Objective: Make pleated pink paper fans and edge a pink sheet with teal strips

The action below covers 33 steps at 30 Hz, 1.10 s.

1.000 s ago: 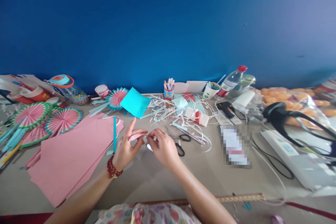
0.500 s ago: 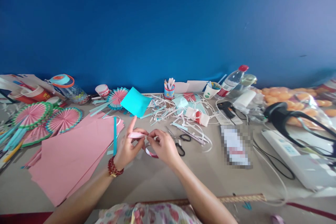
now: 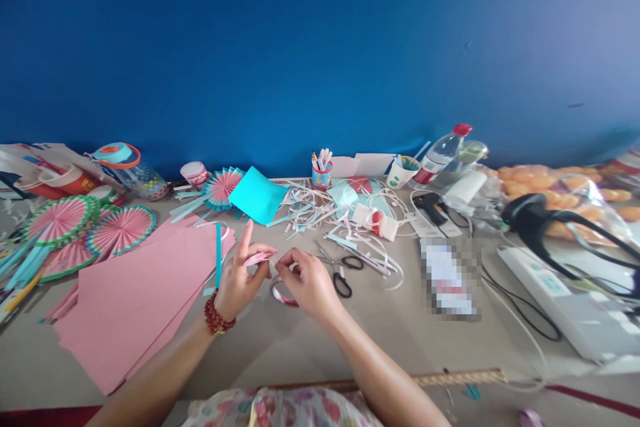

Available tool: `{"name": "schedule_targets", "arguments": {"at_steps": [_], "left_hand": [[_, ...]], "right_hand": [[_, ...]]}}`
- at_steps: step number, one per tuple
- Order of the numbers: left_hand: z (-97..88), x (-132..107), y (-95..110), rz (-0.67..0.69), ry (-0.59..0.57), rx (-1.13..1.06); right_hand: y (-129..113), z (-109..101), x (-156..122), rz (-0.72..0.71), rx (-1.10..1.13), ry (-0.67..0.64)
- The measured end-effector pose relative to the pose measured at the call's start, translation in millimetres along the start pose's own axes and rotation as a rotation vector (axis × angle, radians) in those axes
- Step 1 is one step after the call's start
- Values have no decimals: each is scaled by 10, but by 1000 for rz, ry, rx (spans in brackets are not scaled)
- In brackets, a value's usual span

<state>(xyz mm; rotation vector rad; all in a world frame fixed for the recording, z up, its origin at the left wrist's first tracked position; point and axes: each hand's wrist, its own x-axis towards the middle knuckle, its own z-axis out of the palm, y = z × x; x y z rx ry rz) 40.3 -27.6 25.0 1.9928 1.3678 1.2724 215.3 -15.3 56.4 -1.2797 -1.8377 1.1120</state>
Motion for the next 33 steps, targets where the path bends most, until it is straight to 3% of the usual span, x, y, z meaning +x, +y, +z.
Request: {"name": "schedule_targets", "arguments": {"at_steps": [9,21,33], "left_hand": [[-2,5,-15,-66,-20,-10],[-37,23,-110,-17,4,190],[-91,59,-123,-22,8,206]], "right_hand": [[-41,-27,-51,-11,6,-36],[-207,-61,-170,-25,-56,-29],[-337,-74,-293,5,101,-95]]}}
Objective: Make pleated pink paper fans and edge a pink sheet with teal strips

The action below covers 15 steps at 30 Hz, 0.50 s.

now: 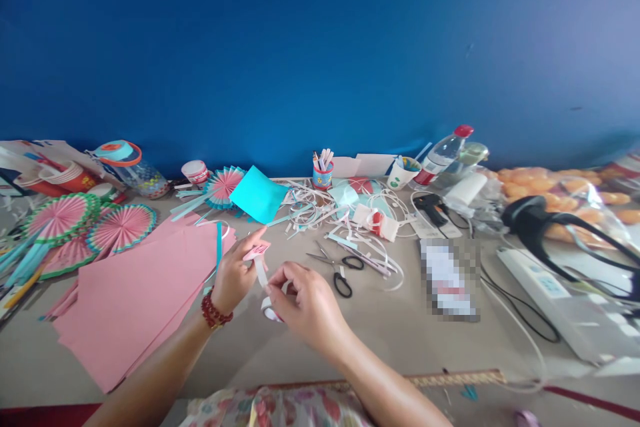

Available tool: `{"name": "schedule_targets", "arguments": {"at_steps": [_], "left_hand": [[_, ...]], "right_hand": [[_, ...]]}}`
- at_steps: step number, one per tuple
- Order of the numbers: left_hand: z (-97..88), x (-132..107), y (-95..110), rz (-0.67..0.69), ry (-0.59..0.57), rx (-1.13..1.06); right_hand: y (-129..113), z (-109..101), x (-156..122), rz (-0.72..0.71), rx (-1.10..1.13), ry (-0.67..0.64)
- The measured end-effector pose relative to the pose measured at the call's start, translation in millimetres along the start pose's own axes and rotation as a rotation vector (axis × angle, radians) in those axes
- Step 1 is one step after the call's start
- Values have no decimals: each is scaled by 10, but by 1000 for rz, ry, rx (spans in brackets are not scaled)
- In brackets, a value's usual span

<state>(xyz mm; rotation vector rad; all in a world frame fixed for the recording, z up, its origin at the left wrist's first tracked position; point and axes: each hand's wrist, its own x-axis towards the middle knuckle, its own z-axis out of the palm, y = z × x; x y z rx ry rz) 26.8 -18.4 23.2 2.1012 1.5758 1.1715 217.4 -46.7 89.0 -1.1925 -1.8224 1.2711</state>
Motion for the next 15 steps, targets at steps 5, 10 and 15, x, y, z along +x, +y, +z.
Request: {"name": "schedule_targets", "arguments": {"at_steps": [5,10,15], "left_hand": [[25,-1,-20,-44,26,-51],[28,-4,-33,-60,16,-105],[11,23,-11,-42,-3,-160]], "right_hand": [[-29,-4,8,8,11,-8],[-65,-14,-12,2,7,8],[-79,-34,-11,-22,-31,17]]}}
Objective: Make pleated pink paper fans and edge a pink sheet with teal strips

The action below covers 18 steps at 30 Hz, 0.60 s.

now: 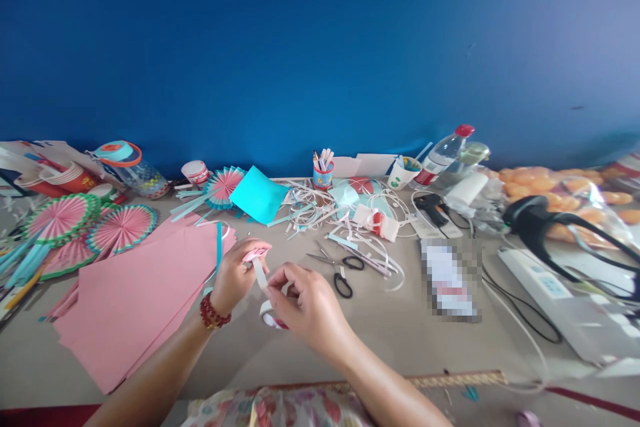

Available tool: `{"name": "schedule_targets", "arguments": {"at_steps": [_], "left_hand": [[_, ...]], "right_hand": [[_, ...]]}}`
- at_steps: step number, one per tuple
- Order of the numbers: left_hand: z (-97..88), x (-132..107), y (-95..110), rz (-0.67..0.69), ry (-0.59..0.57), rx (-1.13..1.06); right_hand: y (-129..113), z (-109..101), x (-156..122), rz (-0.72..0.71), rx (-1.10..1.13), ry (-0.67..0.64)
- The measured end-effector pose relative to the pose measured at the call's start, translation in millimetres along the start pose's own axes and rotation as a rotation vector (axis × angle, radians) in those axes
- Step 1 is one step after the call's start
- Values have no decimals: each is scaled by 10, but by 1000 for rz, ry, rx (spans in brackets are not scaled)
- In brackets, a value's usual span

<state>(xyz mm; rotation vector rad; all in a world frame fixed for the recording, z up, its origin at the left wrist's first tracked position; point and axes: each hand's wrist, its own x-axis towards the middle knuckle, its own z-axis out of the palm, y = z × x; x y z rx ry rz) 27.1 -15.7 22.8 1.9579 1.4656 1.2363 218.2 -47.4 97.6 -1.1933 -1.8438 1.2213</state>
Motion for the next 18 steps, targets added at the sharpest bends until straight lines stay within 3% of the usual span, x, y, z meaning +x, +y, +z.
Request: {"name": "schedule_targets", "arguments": {"at_steps": [3,8,12,18], "left_hand": [[0,26,65,-142,-122,-142],[-24,44,162,-397,-334,-688],[-76,36,157,-457,-411,-958],[-90,31,96,-470,-497,-1047]], "right_hand": [[30,-8,30,11,7,-12],[117,-11,72,28,-17,-11],[160,-13,85,27,-61,-3],[156,-55,95,9,-139,-11]]}}
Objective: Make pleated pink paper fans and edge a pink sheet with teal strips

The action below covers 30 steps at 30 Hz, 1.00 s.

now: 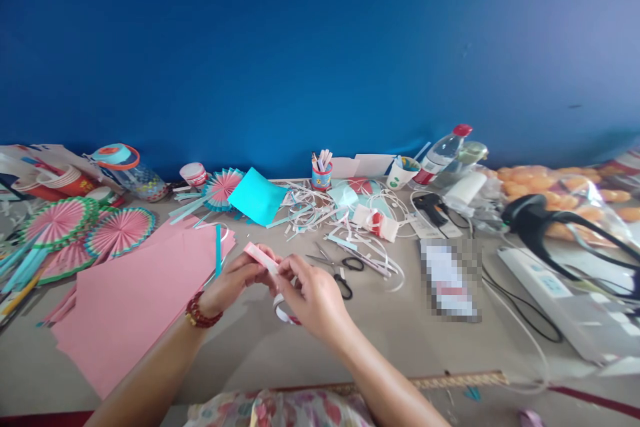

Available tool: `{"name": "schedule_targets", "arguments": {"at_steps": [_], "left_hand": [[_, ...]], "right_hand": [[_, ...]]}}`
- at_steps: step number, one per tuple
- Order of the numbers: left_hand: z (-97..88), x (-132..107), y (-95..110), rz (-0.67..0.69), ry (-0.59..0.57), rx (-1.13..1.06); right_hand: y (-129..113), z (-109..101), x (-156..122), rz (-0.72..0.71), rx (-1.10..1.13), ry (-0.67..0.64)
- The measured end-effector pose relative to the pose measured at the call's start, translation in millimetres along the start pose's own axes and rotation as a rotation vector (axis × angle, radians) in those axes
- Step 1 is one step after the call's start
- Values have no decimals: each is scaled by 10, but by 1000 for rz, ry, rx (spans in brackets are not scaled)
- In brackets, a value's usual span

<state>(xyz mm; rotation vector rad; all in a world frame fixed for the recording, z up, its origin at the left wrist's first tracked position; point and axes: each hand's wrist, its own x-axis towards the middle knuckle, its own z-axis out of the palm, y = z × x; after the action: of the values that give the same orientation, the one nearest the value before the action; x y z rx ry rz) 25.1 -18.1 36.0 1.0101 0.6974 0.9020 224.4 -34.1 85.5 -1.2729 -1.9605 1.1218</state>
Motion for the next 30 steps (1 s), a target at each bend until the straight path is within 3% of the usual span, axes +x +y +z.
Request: {"name": "schedule_targets", "arguments": {"at_steps": [5,11,22,30], "left_hand": [[23,10,9,-29,18,-23],[-22,-3,66,-39,-17,92],[-96,38,-55,29,-86,-62],[-71,32,-42,23,-105,-37]], "right_hand": [[22,-35,5,10,-42,-41],[84,-44,10,87,163,-152],[112,-36,-19,167,457,-184],[197,30,9,215,481,-190]]}}
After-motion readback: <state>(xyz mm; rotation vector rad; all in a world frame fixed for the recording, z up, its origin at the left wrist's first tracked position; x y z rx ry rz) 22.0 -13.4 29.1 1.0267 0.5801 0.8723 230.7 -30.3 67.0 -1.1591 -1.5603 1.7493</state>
